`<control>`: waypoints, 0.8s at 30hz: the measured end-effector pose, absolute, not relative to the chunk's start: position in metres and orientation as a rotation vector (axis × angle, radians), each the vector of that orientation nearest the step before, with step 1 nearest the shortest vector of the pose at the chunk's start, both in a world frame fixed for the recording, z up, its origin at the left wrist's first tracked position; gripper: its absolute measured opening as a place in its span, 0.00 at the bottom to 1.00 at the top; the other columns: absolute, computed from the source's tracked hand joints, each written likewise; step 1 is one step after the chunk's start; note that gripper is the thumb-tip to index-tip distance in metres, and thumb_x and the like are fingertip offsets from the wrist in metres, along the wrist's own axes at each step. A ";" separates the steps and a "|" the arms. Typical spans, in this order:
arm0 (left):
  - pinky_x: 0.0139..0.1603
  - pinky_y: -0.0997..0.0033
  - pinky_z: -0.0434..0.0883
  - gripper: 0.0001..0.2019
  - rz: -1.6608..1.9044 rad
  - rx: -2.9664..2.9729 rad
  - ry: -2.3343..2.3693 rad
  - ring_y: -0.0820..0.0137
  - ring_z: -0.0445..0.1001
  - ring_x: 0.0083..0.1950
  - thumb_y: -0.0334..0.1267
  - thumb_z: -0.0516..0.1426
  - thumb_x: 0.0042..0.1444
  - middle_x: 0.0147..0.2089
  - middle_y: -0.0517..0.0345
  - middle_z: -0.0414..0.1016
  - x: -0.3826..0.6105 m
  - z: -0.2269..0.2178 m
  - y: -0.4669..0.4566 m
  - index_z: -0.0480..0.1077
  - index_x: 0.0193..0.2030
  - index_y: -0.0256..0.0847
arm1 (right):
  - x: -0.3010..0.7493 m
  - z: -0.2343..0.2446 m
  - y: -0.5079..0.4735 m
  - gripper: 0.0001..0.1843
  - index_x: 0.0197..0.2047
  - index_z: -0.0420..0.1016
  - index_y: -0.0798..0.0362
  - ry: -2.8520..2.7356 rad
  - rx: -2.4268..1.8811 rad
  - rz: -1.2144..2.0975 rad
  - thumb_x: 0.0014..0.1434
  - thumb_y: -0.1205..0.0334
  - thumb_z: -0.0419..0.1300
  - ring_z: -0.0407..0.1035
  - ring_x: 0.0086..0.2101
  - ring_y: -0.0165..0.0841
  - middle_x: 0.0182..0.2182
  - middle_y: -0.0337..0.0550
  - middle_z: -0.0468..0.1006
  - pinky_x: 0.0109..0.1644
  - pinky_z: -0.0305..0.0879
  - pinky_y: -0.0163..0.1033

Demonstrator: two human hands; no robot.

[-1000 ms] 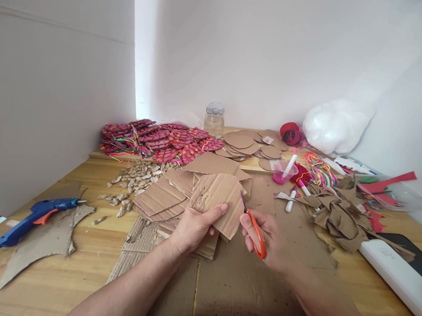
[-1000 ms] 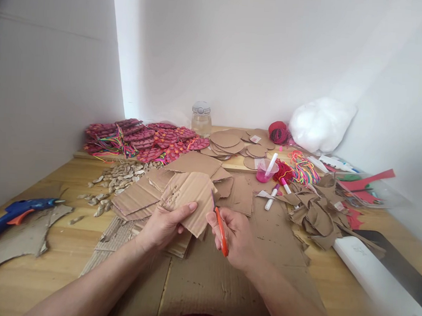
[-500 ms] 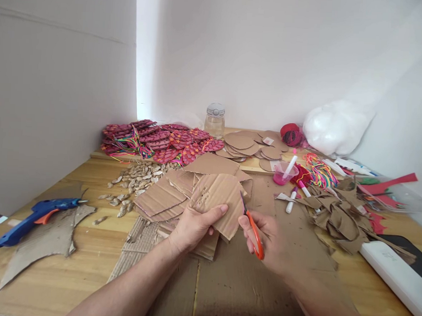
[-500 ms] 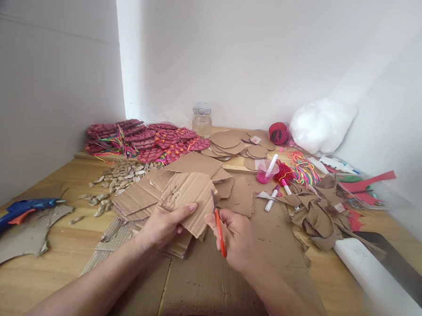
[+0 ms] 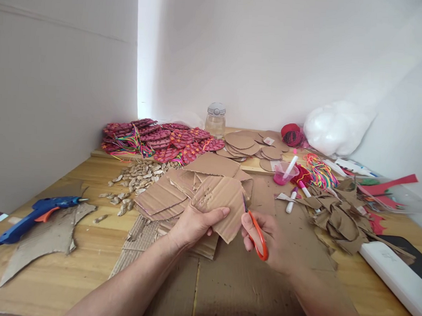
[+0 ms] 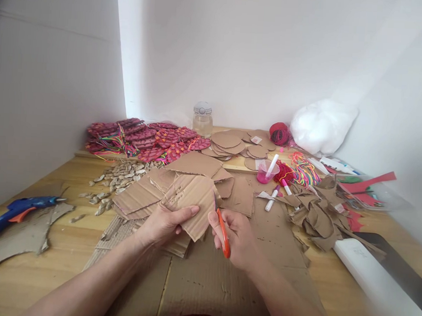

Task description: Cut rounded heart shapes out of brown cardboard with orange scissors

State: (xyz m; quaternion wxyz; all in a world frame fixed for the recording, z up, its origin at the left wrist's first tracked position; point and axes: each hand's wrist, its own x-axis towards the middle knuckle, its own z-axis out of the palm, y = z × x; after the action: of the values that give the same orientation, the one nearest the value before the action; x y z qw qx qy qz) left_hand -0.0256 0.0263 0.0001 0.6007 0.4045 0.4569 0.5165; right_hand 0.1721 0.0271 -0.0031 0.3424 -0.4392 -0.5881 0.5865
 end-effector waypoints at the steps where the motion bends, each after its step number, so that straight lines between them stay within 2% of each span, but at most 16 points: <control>1: 0.14 0.80 0.58 0.24 1.199 0.938 1.057 0.79 0.62 0.21 0.50 0.73 0.44 0.27 0.64 0.69 -0.025 0.000 0.026 0.72 0.41 0.38 | 0.172 -0.005 0.027 0.30 0.25 0.64 0.52 -1.522 -1.147 1.525 0.63 0.34 0.60 0.60 0.18 0.26 0.16 0.34 0.67 0.23 0.54 0.32; 9: 0.14 0.81 0.59 0.21 1.200 0.933 1.063 0.79 0.62 0.22 0.49 0.73 0.45 0.28 0.63 0.70 -0.026 -0.001 0.026 0.70 0.33 0.38 | 0.171 -0.015 0.026 0.29 0.26 0.63 0.51 -1.463 -1.162 1.537 0.63 0.35 0.60 0.58 0.17 0.25 0.17 0.31 0.63 0.21 0.53 0.31; 15: 0.14 0.81 0.60 0.22 1.208 0.938 1.057 0.79 0.63 0.22 0.49 0.73 0.45 0.29 0.64 0.70 -0.027 -0.002 0.026 0.71 0.38 0.39 | 0.171 -0.016 0.025 0.31 0.25 0.60 0.50 -1.497 -1.172 1.487 0.63 0.33 0.57 0.56 0.16 0.24 0.17 0.30 0.60 0.20 0.50 0.31; 24: 0.14 0.80 0.59 0.22 1.148 0.994 1.059 0.79 0.61 0.20 0.50 0.72 0.46 0.25 0.66 0.68 -0.029 0.000 0.028 0.73 0.41 0.38 | 0.169 0.003 0.025 0.31 0.24 0.62 0.51 -1.562 -1.211 1.476 0.62 0.33 0.60 0.58 0.18 0.26 0.15 0.34 0.66 0.22 0.52 0.32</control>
State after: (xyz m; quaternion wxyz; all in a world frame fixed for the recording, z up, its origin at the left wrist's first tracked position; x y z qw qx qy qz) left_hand -0.0294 0.0280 0.0000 0.6012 0.4290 0.4571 0.4956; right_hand 0.1692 0.0249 0.0027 0.3312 -0.4631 -0.5975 0.5646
